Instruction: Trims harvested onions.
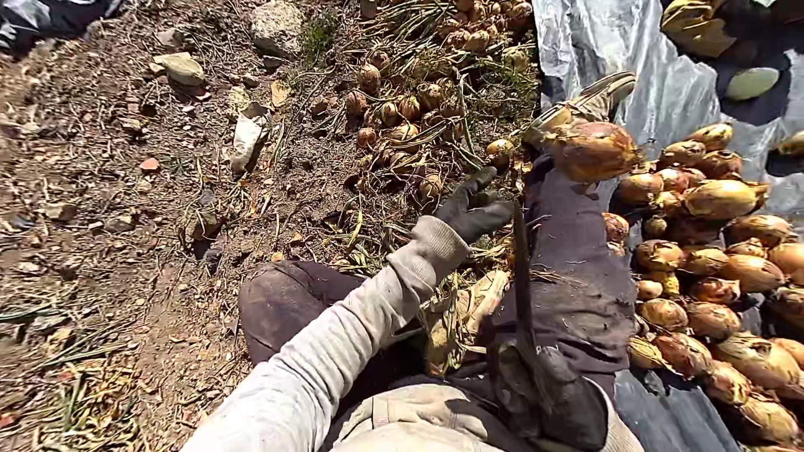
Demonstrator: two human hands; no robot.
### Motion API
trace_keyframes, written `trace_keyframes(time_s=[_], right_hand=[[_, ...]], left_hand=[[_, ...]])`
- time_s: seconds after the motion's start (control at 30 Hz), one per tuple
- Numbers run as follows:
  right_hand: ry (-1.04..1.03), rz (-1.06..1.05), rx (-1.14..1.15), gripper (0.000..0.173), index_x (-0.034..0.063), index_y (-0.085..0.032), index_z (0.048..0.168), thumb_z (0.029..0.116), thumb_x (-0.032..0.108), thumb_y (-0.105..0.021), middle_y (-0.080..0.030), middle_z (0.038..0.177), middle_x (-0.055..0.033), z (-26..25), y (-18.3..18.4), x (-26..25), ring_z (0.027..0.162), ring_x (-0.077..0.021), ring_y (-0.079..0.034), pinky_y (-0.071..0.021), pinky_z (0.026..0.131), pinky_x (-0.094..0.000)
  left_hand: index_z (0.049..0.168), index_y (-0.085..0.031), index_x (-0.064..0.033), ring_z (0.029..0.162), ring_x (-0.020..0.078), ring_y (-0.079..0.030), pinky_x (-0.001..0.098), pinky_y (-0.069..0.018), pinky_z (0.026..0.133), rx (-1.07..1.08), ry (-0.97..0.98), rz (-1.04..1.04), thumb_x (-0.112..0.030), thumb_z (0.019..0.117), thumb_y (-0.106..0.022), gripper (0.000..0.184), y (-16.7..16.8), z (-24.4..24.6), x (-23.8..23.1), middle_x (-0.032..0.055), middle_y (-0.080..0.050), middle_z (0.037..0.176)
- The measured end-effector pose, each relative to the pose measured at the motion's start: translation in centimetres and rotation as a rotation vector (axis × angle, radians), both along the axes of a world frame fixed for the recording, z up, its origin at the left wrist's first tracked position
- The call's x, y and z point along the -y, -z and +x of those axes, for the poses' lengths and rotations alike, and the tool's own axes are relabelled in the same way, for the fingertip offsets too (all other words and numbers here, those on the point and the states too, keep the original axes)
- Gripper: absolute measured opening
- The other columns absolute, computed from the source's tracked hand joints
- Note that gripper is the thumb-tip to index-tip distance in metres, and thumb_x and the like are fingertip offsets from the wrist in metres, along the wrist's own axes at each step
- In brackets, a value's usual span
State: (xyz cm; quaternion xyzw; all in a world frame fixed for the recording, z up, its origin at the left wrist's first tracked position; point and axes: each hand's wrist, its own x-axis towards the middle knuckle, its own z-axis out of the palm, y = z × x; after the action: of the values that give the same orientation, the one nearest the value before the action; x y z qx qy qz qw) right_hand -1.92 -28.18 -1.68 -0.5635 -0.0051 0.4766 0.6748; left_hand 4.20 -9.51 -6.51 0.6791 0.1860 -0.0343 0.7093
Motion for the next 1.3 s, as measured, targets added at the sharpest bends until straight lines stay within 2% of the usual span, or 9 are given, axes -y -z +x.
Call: trace_keyframes(time_s=[0.07,0.23,0.33,0.4,0.53,0.77,0.97,1.13,1.3], right_hand=[[0.155,0.043,-0.107,0.036,0.0127,-0.05,0.076,0.1,0.04,-0.053,-0.047,0.052,0.0054,0.0,1.6,3.0,0.036,-0.0028,-0.047,-0.0422,0.036,-0.0155],[-0.19,-0.554,0.427,0.033,-0.0148,-0.048,0.127,0.1056,0.011,-0.046,-0.059,0.105,-0.0228,3.6,-7.3,-1.0,0.091,-0.0123,-0.06,-0.0479,0.08,-0.0175],[-0.252,-0.596,0.506,0.036,-0.0137,-0.048,0.128,0.105,0.014,-0.049,-0.06,0.106,-0.0224,3.8,-8.6,-2.3,0.093,-0.0138,-0.061,-0.0488,0.079,-0.019],[-0.093,-0.398,0.333,0.031,-0.0119,-0.05,0.121,0.1037,0.014,-0.05,-0.057,0.091,-0.0141,3.3,-6.0,-0.8,0.077,-0.0047,-0.057,-0.0461,0.069,-0.0124],[0.203,-0.124,-0.136,0.032,0.0093,-0.045,0.076,0.1012,0.011,-0.027,-0.045,0.048,0.0009,1.4,1.2,2.9,0.033,-0.0059,-0.045,-0.0417,0.034,-0.0169],[-0.276,-0.688,0.514,0.031,-0.0096,-0.05,0.129,0.1077,0.013,-0.044,-0.06,0.112,-0.0225,6.1,-10.5,-4.6,0.095,-0.0202,-0.06,-0.0507,0.084,-0.0268],[0.036,-0.466,0.223,0.03,-0.0095,-0.045,0.134,0.1083,0.002,-0.035,-0.057,0.1,-0.0137,8.3,-1.2,-4.0,0.08,-0.0078,-0.06,-0.0526,0.073,-0.0199],[0.409,-0.079,-0.001,0.022,0.0051,-0.053,0.124,0.107,0.015,-0.042,-0.066,0.08,-0.0097,13.4,10.9,-5.3,0.063,-0.0192,-0.069,-0.0605,0.057,-0.0356],[0.461,-0.23,-0.116,0.028,0.0022,-0.054,0.126,0.1085,0.022,-0.045,-0.065,0.086,-0.0143,15.6,14.5,-6.4,0.066,-0.0231,-0.067,-0.0577,0.057,-0.0385]], left_hand=[[0.159,-0.039,-0.0261,0.147,0.0312,-0.038,0.0527,-0.0407,0.114,-0.138,0.356,0.647,-0.033,0.0804,-0.087,0.093,6.2,1.6,-0.4,0.0156,-0.029,0.166],[0.155,-0.046,-0.0369,0.158,0.0363,-0.013,0.0779,-0.0054,0.116,-0.346,0.867,1.025,-0.052,0.0992,-0.059,0.059,14.7,-2.6,-2.1,0.0048,-0.016,0.172],[0.144,-0.06,-0.019,0.154,0.0292,-0.028,0.0692,-0.0231,0.118,-0.487,1.02,1.078,-0.039,0.0975,-0.065,0.05,14.3,-6.0,-6.7,0.0014,-0.033,0.166],[0.108,-0.075,-0.0116,0.116,0.0297,-0.064,0.063,-0.0503,0.093,-0.622,0.966,1.17,-0.035,0.0922,-0.07,0.028,12.6,-8.2,-9.8,0.0054,-0.07,0.123],[0.096,-0.072,-0.006,0.102,0.036,-0.067,0.0614,-0.0521,0.086,-1.063,0.886,1.218,-0.034,0.0898,-0.07,0.029,6.3,-8.7,-13.6,0.016,-0.071,0.102],[0.128,-0.055,0.0163,0.131,0.0444,-0.053,0.0549,-0.0415,0.108,-1.62,-0.05,1.218,-0.019,0.1054,-0.053,0.042,-4.5,-13.4,-24.0,0.0337,-0.052,0.141],[0.118,-0.072,-0.0086,0.115,0.0395,-0.065,0.0654,-0.0481,0.096,-0.999,0.267,1.385,-0.032,0.1009,-0.061,0.031,-0.5,-6.7,-23.6,0.0193,-0.07,0.12],[0.12,-0.069,-0.0114,0.108,0.0379,-0.067,0.0632,-0.0525,0.086,-0.559,0.915,1.284,-0.023,0.0953,-0.065,0.028,5.4,6.5,-7.5,0.0162,-0.07,0.114],[0.155,-0.043,-0.0165,0.138,0.0483,-0.046,0.0656,-0.0421,0.106,-0.696,0.159,1.174,-0.041,0.1022,-0.059,0.06,15.8,13.4,-10.5,0.0263,-0.043,0.155]])
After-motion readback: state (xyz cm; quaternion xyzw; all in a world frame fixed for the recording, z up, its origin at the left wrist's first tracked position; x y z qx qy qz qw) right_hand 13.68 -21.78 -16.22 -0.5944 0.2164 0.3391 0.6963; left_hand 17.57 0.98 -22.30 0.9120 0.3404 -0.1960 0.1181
